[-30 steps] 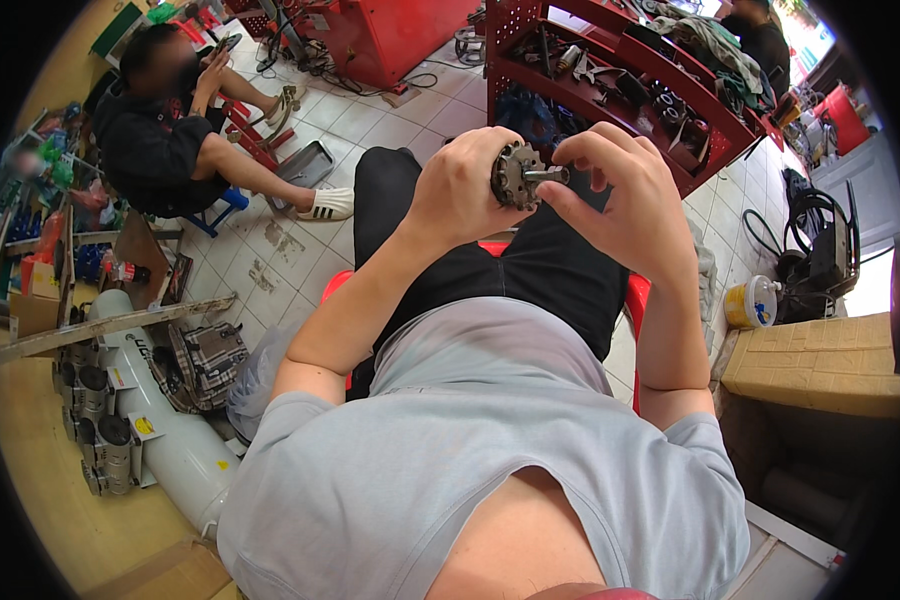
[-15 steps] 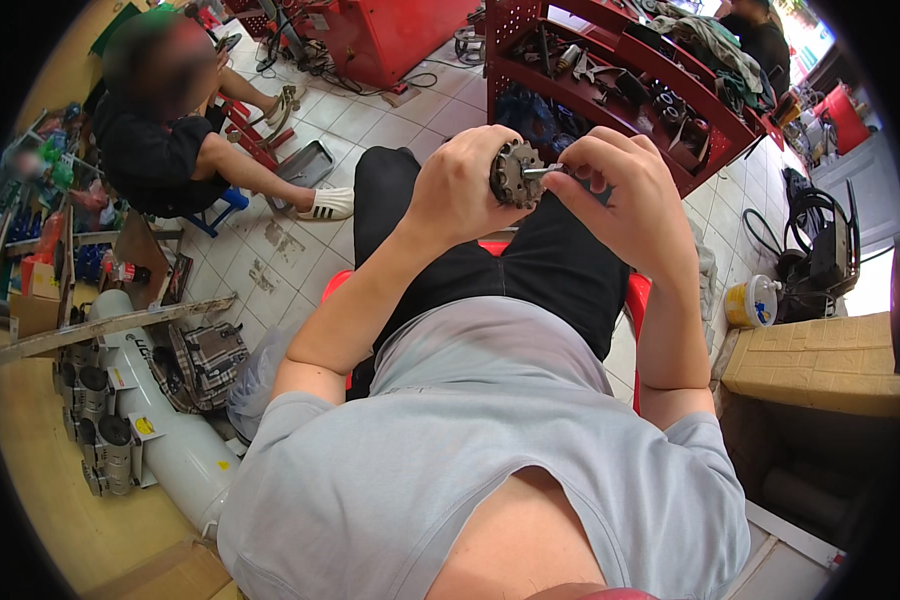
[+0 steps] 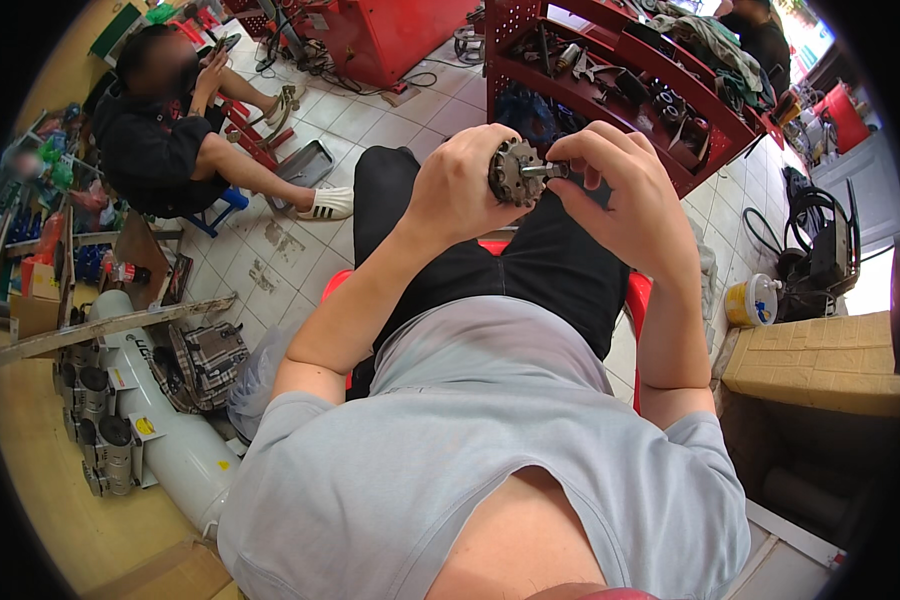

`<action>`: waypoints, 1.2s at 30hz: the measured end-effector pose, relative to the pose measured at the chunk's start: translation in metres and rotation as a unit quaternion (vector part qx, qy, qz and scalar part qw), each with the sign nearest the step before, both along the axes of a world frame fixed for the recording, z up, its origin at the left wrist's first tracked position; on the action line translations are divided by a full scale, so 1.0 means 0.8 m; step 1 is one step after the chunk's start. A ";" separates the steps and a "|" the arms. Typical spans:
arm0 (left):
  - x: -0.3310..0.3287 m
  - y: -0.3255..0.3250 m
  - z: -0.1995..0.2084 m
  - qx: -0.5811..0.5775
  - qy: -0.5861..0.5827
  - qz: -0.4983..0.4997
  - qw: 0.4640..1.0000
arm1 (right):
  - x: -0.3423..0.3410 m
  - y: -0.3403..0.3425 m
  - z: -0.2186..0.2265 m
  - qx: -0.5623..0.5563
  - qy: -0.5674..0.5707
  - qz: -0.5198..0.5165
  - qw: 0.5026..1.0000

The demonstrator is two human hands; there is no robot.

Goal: The person sits on a low stool in a workshop and assembles a cylindrical mechanical component, likely a stator or rotor. They insert a small metal pin into the component, rotate it to check alignment, and continue adjusting the assembly with both hands.

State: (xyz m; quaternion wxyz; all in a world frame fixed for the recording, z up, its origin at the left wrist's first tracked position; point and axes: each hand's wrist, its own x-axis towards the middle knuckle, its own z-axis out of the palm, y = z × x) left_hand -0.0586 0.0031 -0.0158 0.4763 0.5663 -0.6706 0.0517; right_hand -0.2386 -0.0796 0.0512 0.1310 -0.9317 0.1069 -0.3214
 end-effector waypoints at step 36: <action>0.005 -0.002 -0.005 0.030 0.303 -0.255 0.918 | 0.059 0.001 -0.075 0.459 -0.119 0.158 0.866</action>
